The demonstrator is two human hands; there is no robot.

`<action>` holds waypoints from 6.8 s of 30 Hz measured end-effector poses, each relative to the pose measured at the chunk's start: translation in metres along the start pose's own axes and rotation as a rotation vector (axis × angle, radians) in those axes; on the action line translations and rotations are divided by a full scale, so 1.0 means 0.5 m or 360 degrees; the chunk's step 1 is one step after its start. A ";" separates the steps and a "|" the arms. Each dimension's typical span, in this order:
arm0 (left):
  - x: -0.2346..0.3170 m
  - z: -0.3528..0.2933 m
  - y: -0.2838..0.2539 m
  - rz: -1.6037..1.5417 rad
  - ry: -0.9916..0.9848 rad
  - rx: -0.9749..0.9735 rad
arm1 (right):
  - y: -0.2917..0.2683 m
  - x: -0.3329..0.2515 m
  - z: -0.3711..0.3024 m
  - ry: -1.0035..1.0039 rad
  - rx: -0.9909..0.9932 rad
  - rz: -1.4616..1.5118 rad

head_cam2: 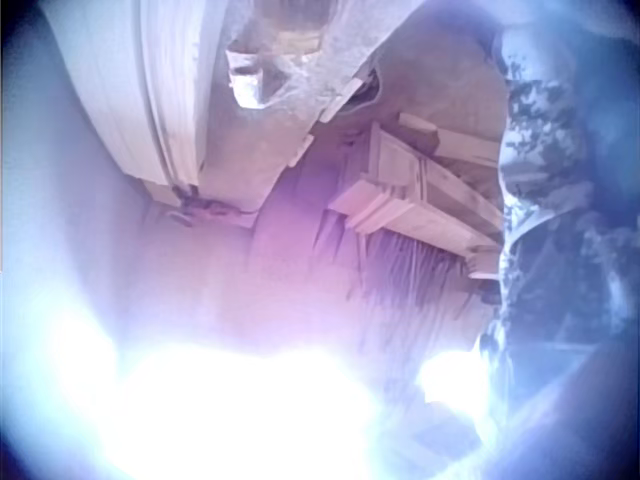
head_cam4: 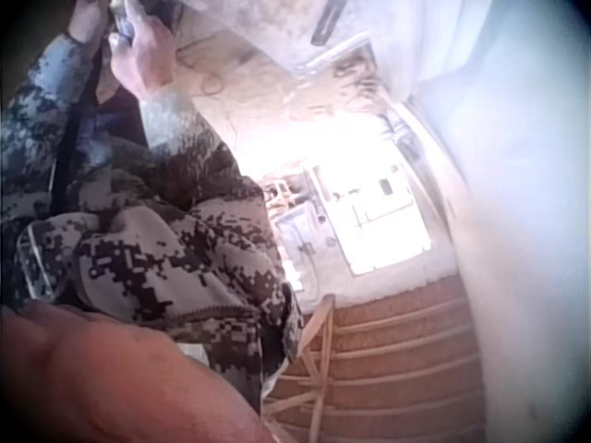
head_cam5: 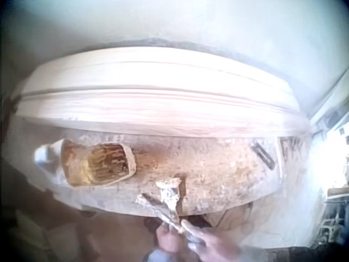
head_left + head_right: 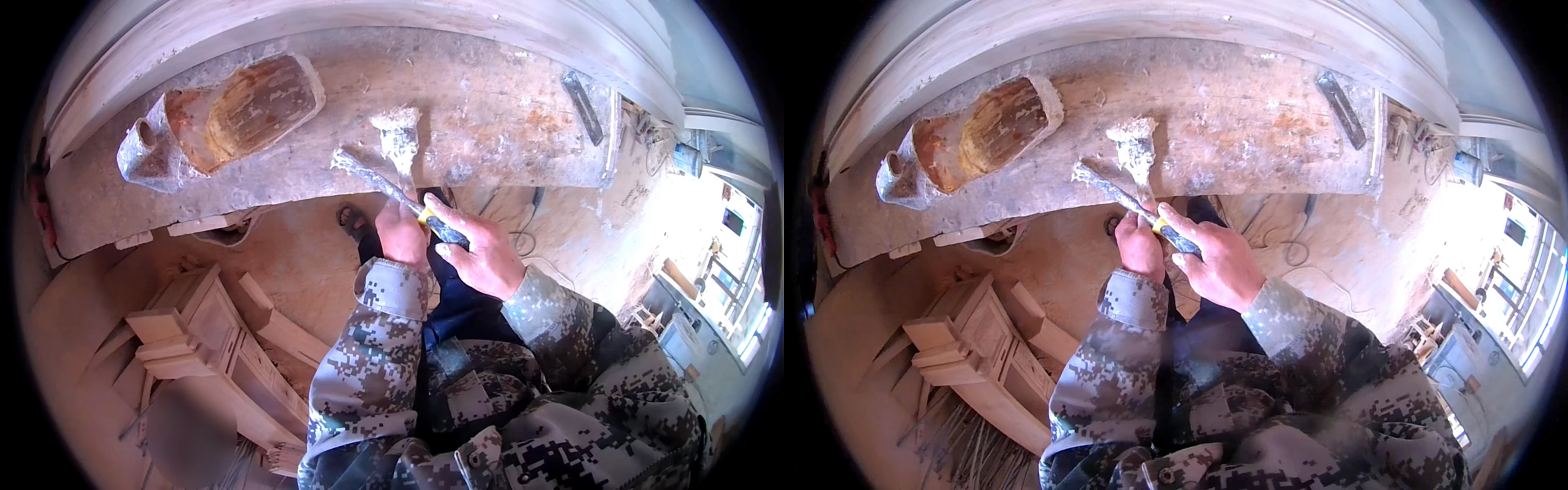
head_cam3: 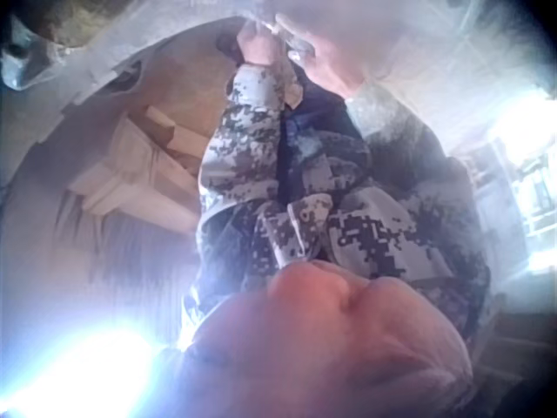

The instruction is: The person applies white adhesive to a wooden molding piece using a small brush. They repeatedly dip the brush into a container and spread the glue along the edges of the wood. The person also uses a putty knife to scrape excess glue from the brush and the work surface.

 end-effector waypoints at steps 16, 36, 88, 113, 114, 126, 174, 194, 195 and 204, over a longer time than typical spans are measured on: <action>0.002 -0.011 -0.022 -0.0053 -0.0217 -0.0273 | -0.059 0.021 -0.014 -0.0015 0.0102 0.0160; 0.069 -0.194 -0.339 0.0289 0.0706 0.1117 | 0.166 0.004 -0.024 0.0054 -0.0234 -0.0139; 0.255 -0.381 -0.328 0.0821 0.0981 0.0580 | -0.185 0.212 -0.002 0.0347 0.1279 0.1227; 0.262 -0.437 0.043 0.0901 0.0894 0.0570 | -0.525 0.390 -0.626 0.1045 0.1088 0.0306; 0.267 -0.435 0.062 0.0933 0.0907 0.0563 | -0.546 0.366 -0.565 0.0938 0.1019 0.0329; 0.280 -0.464 0.118 0.1029 0.0881 0.0509 | -0.681 0.392 -0.548 0.0932 0.1130 0.0043; 0.280 -0.392 0.139 0.0397 0.0597 0.0159 | -0.498 0.162 -0.094 0.0796 0.0459 0.0625; 0.232 -0.414 0.045 0.0354 0.0535 0.0331 | -0.660 0.270 0.059 0.0317 -0.0046 -0.0127; 0.225 -0.409 0.039 0.0362 0.0523 0.0349 | -0.651 0.227 0.082 0.0340 -0.0101 -0.0227; 0.217 -0.403 0.059 0.0277 0.0518 0.0392 | -0.730 0.066 0.104 0.0462 -0.0235 -0.0737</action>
Point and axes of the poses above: each hand's wrist, its own z-axis towards the middle knuckle, its own y-axis out of the palm, x = y × z, the point moved 6 cm from there along z, towards the middle knuckle, and after that the axes turned 8 degrees about z, right-handed, at the moved point
